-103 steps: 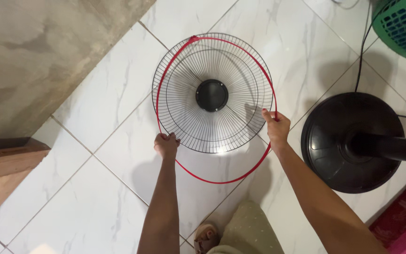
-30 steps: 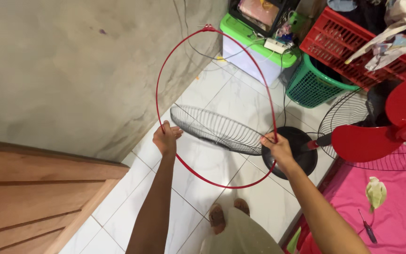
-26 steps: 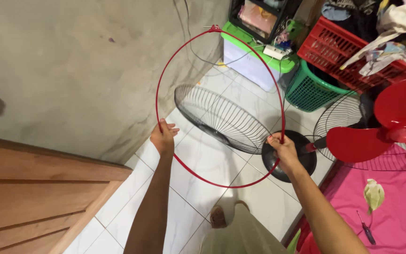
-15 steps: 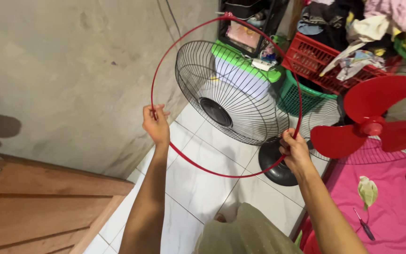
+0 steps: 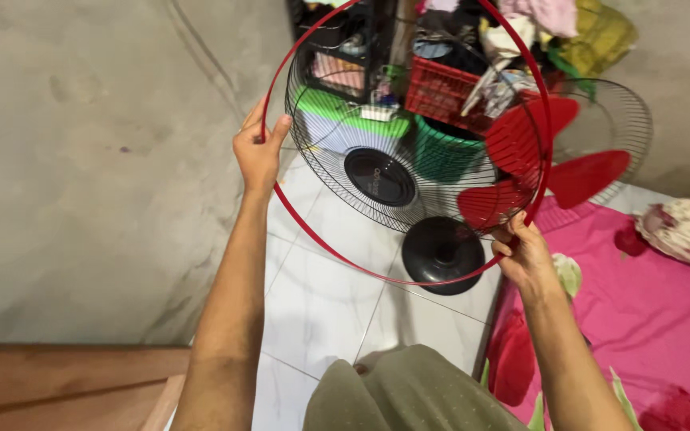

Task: The person assembles a red electric fan by attaching the fan blades to the motor hub, securing them with a red cap, and then fitting the front wire cage over the blades. The person handles the blades, cap, and cage by hand without using tools.

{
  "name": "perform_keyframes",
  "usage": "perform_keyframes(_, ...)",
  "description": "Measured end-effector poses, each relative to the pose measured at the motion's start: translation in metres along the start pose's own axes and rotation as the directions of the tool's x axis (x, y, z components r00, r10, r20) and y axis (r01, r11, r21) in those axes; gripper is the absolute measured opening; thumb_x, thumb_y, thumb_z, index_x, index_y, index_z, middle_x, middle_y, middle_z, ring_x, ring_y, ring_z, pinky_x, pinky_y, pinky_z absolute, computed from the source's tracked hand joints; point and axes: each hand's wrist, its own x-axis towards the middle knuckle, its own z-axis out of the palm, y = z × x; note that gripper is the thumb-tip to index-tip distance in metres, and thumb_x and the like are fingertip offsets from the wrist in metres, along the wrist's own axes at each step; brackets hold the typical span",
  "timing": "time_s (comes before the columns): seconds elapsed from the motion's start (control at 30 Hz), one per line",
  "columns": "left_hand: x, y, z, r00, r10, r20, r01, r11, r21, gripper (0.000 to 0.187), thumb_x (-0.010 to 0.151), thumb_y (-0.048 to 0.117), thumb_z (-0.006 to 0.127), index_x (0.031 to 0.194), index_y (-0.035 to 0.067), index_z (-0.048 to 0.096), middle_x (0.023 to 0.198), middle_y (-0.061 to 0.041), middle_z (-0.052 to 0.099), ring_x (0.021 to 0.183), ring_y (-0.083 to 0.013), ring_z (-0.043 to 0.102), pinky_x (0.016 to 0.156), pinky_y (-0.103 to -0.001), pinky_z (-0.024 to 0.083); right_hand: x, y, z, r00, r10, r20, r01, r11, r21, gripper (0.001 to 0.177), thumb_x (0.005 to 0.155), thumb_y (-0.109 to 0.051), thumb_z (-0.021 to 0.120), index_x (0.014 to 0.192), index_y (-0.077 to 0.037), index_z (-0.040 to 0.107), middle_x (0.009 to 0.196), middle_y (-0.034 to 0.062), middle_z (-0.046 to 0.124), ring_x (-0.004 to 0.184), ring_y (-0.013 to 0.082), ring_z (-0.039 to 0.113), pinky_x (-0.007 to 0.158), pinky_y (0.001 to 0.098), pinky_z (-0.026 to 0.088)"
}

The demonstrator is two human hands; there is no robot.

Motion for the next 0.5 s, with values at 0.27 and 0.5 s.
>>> perform_keyframes(0.27,0.035,0.018,0.106,0.931,-0.237,0.277,0.304,0.925,-0.228,0.059,0.09,0.022,0.084,0.061,0.009,0.034,0.149,-0.019,0.061,0.061,-0.0018,0.041,0.054,-0.023,0.034,-0.029,-0.055,-0.049,0.997,-0.081,-0.02,0.083,0.987,0.137,0.023,0.107,-0.034,0.062,0.095,-0.015,0.059,0.09,-0.0038,0.056,0.073,0.0104,0.044,0.053,0.0185,0.034)
perform_keyframes(0.5,0.04,0.024,0.207,0.909,-0.188,0.371,0.312,0.898,-0.31,0.055,0.095,0.024,0.08,0.062,0.006,0.041,0.118,-0.022,0.072,0.115,0.0088,0.058,0.085,-0.016,0.047,-0.038,-0.115,-0.088,0.985,-0.152,-0.077,0.158,0.985,0.076,0.017,0.102,-0.032,0.068,0.096,-0.017,0.063,0.091,-0.0044,0.06,0.073,0.0094,0.044,0.052,0.017,0.033)
